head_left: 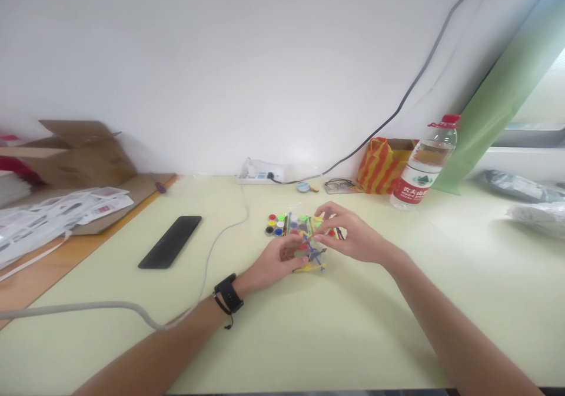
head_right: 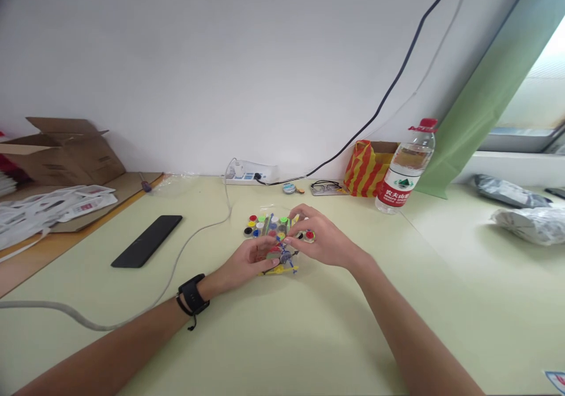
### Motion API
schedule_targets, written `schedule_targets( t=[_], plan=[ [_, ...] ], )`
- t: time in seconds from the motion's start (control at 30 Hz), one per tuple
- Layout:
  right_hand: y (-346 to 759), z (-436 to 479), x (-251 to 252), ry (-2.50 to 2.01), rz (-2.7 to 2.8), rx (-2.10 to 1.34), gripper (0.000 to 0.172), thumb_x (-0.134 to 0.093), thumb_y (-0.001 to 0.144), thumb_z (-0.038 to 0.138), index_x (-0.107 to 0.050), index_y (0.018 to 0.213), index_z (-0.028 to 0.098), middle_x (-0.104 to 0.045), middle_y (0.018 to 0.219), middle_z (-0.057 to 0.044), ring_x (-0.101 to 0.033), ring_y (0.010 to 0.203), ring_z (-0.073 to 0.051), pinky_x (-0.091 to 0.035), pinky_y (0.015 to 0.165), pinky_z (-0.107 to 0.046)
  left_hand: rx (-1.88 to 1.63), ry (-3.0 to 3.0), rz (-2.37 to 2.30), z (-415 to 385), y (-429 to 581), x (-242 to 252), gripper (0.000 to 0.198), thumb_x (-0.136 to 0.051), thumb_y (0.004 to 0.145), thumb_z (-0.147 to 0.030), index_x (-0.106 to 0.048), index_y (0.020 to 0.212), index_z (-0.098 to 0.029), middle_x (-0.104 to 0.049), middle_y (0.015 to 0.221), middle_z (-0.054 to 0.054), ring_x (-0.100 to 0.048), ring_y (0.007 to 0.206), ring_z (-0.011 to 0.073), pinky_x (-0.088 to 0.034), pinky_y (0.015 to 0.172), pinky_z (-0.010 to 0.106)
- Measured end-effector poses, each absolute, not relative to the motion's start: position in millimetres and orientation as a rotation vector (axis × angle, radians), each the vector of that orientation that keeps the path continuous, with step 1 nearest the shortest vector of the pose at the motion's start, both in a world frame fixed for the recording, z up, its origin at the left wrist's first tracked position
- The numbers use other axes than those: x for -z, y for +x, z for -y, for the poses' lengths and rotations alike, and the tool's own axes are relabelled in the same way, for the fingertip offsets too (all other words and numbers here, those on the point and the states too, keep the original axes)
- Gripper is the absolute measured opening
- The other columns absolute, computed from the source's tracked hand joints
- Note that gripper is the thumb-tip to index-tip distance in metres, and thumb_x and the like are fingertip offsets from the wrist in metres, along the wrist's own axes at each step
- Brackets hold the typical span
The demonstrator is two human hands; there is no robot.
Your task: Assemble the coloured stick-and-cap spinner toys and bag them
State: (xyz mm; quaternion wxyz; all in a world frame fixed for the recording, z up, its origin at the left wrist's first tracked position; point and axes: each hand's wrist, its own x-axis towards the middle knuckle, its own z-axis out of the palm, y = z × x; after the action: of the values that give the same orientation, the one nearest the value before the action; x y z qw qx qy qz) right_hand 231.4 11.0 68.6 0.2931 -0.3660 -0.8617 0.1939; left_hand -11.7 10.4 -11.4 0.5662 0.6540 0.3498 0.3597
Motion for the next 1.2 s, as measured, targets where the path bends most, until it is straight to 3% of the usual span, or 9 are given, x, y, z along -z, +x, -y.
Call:
schedule_targets(
  t=[0.27, 0.5, 0.63, 0.77, 0.93, 1.07, 1.2],
  plan=[
    [227.9, -9.9, -70.4, -0.943, 2.317, -0.468, 0.019, -0.065, 0.095, 0.039, -0.081, 0.096, 0.027, -0.06, 0.122, -0.009, -0.062, 0.102, -0.021, -0.053, 0.081, -0.033, -0.869, 1.589, -0.747, -9.2, -13.6, 8.3, 0.045, -0.08, 0.084, -0.034, -0.067, 0.125, -0.02, -0.067, 0.128, 0.012, -0.065, 0.118, 0.0282, -0.049, 0.106, 0.048],
    [226.0, -8.7, -70.7, -0.947, 2.335, -0.47, 0.02, -0.065, 0.095, 0.039, -0.079, 0.105, 0.028, -0.06, 0.124, -0.009, -0.062, 0.098, -0.02, -0.053, 0.075, -0.031, -0.825, 1.628, -0.767, -7.3, -12.7, 6.1, 0.042, -0.076, 0.087, -0.037, -0.067, 0.124, -0.021, -0.07, 0.113, 0.009, -0.067, 0.103, 0.0234, -0.055, 0.091, 0.039],
    [223.7, -8.3, -70.7, -0.948, 2.344, -0.437, 0.019, -0.065, 0.095, 0.038, -0.079, 0.102, 0.027, -0.061, 0.121, -0.009, -0.062, 0.1, -0.021, -0.052, 0.079, -0.033, -0.825, 1.642, -0.784, -6.9, -12.8, 4.5, 0.041, -0.076, 0.087, -0.038, -0.066, 0.123, -0.021, -0.069, 0.111, 0.008, -0.067, 0.099, 0.0228, -0.055, 0.085, 0.036],
    [221.8, -8.2, -72.1, -0.942, 2.325, -0.443, 0.024, -0.065, 0.095, 0.038, -0.076, 0.114, 0.028, -0.061, 0.121, -0.009, -0.062, 0.1, -0.021, -0.052, 0.08, -0.033, -0.817, 1.666, -0.803, -6.2, -12.7, 2.5, 0.039, -0.075, 0.087, -0.039, -0.067, 0.12, -0.02, -0.068, 0.112, 0.008, -0.065, 0.101, 0.0236, -0.054, 0.084, 0.035],
    [220.4, -7.9, -76.0, -0.962, 2.374, -0.416, 0.021, -0.064, 0.095, 0.039, -0.079, 0.102, 0.028, -0.06, 0.121, -0.008, -0.062, 0.098, -0.02, -0.052, 0.077, -0.032, -0.839, 1.639, -0.766, -6.2, -12.3, 4.1, 0.04, -0.075, 0.087, -0.038, -0.066, 0.122, -0.021, -0.067, 0.112, 0.007, -0.065, 0.1, 0.022, -0.054, 0.086, 0.035],
    [218.8, -9.0, -81.6, -0.953, 2.396, -0.392, 0.027, -0.065, 0.095, 0.038, -0.075, 0.118, 0.03, -0.061, 0.119, -0.008, -0.062, 0.091, -0.019, -0.052, 0.075, -0.032, -0.835, 1.627, -0.759, -6.7, -12.9, 4.3, 0.04, -0.075, 0.087, -0.039, -0.066, 0.121, -0.021, -0.066, 0.118, 0.009, -0.065, 0.102, 0.0226, -0.054, 0.086, 0.035],
    [216.3, -10.2, -87.5, -0.967, 2.445, -0.368, 0.02, -0.065, 0.094, 0.038, -0.08, 0.104, 0.029, -0.062, 0.12, -0.008, -0.063, 0.095, -0.02, -0.052, 0.075, -0.031, -0.843, 1.648, -0.793, -7.0, -13.8, 5.2, 0.043, -0.076, 0.086, -0.039, -0.066, 0.124, -0.021, -0.066, 0.118, 0.009, -0.065, 0.102, 0.0229, -0.054, 0.087, 0.036]
  ],
)
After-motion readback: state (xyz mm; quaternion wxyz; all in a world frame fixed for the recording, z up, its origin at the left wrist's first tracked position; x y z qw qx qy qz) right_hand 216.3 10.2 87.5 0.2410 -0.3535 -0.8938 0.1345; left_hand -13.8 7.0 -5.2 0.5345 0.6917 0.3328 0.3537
